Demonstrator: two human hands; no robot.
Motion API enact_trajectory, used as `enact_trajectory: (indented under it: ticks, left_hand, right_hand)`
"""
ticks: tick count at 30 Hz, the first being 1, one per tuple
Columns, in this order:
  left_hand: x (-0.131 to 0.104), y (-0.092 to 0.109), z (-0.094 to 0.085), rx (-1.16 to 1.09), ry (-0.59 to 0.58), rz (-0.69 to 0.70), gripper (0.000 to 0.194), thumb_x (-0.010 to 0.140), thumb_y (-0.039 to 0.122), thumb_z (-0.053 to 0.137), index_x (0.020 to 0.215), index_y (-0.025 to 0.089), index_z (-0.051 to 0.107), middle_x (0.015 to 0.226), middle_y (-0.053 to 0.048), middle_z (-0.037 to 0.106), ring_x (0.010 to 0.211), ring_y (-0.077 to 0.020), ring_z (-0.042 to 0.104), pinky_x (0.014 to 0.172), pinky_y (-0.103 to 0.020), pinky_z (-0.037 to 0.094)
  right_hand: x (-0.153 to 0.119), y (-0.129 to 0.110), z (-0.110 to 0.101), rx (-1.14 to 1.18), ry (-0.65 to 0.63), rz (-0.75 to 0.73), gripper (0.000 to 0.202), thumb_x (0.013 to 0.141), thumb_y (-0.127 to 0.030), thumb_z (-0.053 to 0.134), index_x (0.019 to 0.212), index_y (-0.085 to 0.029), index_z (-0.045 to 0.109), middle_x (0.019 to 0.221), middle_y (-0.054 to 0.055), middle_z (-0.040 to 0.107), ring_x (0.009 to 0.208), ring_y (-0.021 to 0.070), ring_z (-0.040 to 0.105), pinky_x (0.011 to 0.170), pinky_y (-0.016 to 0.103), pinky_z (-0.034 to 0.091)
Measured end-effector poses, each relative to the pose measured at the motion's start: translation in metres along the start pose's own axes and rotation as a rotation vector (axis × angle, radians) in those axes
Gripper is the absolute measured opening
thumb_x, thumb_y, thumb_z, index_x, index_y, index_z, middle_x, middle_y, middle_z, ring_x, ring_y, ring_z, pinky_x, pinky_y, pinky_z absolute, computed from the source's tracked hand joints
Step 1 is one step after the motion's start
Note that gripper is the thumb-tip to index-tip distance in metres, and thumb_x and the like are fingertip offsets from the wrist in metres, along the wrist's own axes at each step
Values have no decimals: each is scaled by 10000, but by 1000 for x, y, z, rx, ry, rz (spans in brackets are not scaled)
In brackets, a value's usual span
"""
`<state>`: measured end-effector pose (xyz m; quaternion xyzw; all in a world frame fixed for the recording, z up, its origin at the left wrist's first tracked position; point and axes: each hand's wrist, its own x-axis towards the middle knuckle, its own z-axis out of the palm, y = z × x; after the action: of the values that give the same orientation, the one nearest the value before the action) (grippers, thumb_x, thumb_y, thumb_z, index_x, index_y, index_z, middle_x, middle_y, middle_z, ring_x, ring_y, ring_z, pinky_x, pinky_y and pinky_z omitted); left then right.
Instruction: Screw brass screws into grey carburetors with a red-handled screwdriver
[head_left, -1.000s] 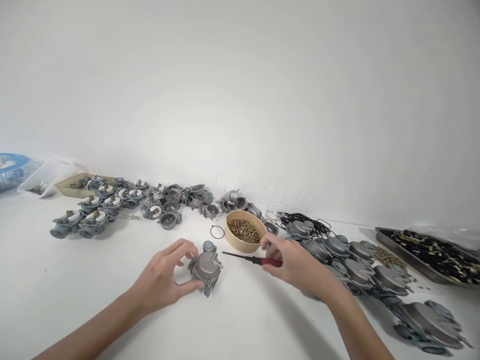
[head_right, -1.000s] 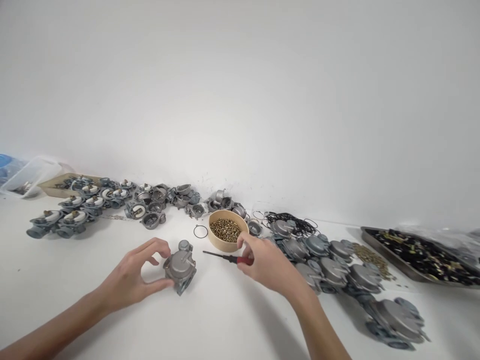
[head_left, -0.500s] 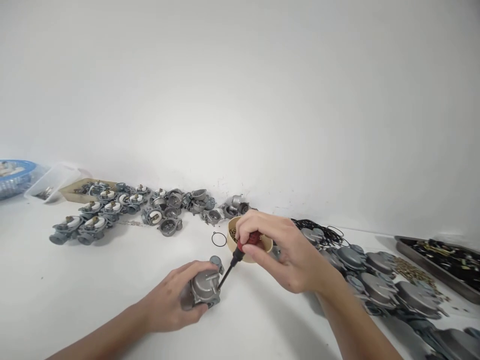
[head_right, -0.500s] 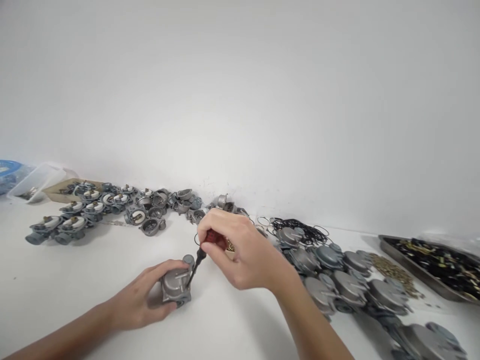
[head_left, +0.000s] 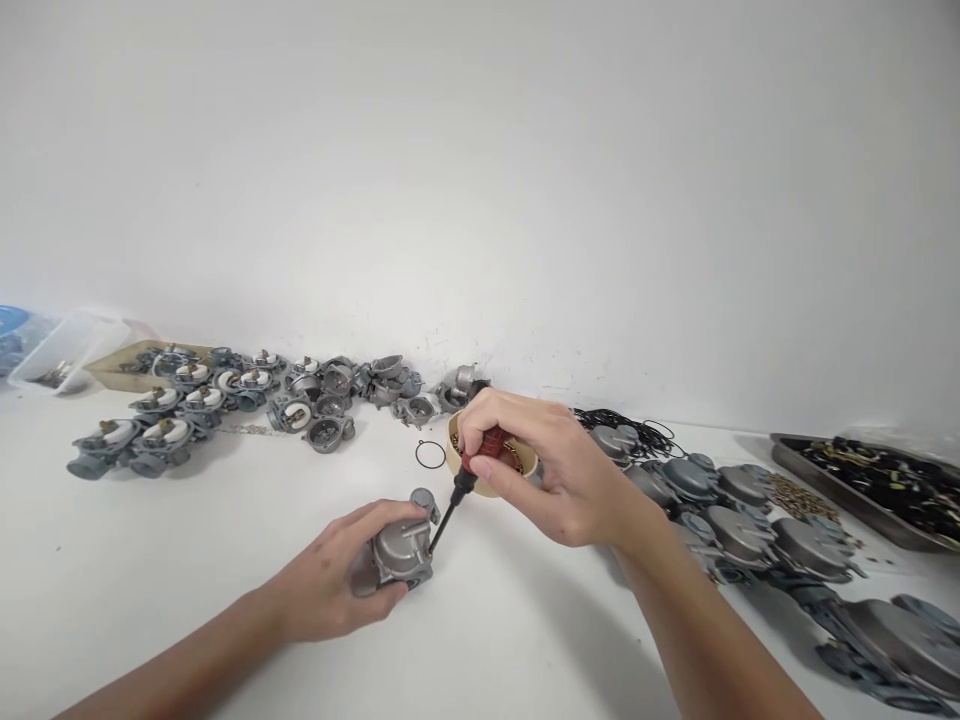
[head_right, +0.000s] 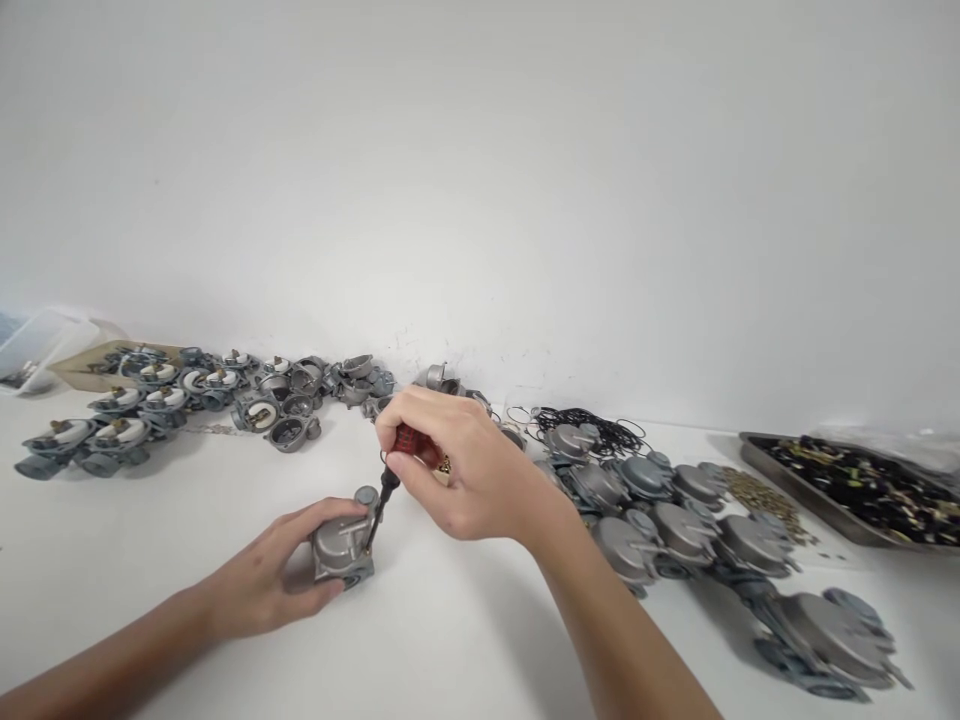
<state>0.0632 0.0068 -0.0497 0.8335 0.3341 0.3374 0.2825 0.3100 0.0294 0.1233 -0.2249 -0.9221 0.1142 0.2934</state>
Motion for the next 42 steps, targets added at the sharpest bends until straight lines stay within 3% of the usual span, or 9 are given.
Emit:
enact_trajectory:
  ticks: [4, 9, 14, 18, 22, 26, 31, 36, 42]
  left_hand:
    - [0, -1, 1, 6, 12, 12, 661, 857, 168, 656, 1460, 343, 447, 1421, -47, 624, 1256, -276, 636, 1090, -402, 506]
    - [1, 0, 1, 8, 12, 55, 645, 871, 167, 650, 1460, 316, 434, 1422, -57, 627, 1263, -273, 635, 1092, -387, 511]
    - [2, 0, 0, -9, 20, 81, 597, 909, 228, 676, 1448, 320, 436, 1439, -54, 623, 1266, -273, 639, 1063, -374, 536]
    - [2, -3, 2, -25, 18, 42, 538, 950, 308, 689, 1437, 328, 462, 1404, -45, 646, 1231, -266, 659, 1046, -373, 549]
    - [2, -3, 3, -32, 26, 48, 538, 946, 310, 697, 1437, 329, 477, 1439, -48, 631, 1265, -278, 645, 1055, -376, 549]
    - [2, -3, 2, -25, 18, 29, 529, 942, 295, 692, 1429, 320, 488, 1414, -51, 644, 1254, -276, 650, 1064, -386, 546]
    - [3, -4, 2, -36, 19, 39, 539, 941, 288, 683, 1439, 305, 480, 1447, -68, 624, 1296, -288, 624, 1090, -413, 529]
    - [3, -2, 2, -23, 35, 45, 521, 934, 298, 688, 1418, 295, 496, 1386, -75, 662, 1236, -284, 661, 1064, -397, 543]
    - [4, 0, 1, -38, 29, 48, 509, 938, 290, 672, 1412, 283, 488, 1399, -79, 648, 1248, -278, 649, 1070, -398, 533]
  right_hand:
    - [0, -5, 3, -56, 31, 5, 114, 953, -181, 626, 1058, -215, 599, 869, 10, 664, 680, 113, 564, 620, 258, 460]
    - [-1, -7, 14, 85, -6, -46, 559, 960, -122, 564, 1492, -261, 465, 1227, 80, 714, 952, 169, 711, 862, 340, 577]
    - [1, 0, 28, 104, 208, -114, 457, 899, -211, 761, 1332, -285, 633, 860, -8, 721, 791, 154, 695, 765, 310, 594]
    - [2, -3, 30, 260, 115, -136, 486, 966, -87, 567, 1432, -226, 567, 1054, 68, 730, 963, 172, 723, 860, 342, 619]
    - [2, -4, 27, 80, 250, -87, 395, 878, -205, 784, 1258, -279, 705, 853, 5, 722, 807, 158, 680, 780, 329, 614]
    - [2, -2, 24, 214, 152, -76, 424, 950, -154, 646, 1366, -237, 649, 1114, 85, 743, 1087, 211, 695, 896, 386, 628]
    - [3, -1, 25, 161, 315, -103, 332, 833, -258, 842, 1152, -247, 753, 870, 27, 733, 735, 150, 669, 692, 317, 620]
    - [2, -2, 26, 291, 155, -88, 405, 960, -167, 638, 1360, -232, 646, 1151, 101, 754, 963, 193, 734, 831, 360, 639]
    - [2, 0, 27, 103, 293, -120, 367, 866, -258, 800, 1226, -260, 728, 880, 34, 738, 822, 177, 696, 722, 325, 617]
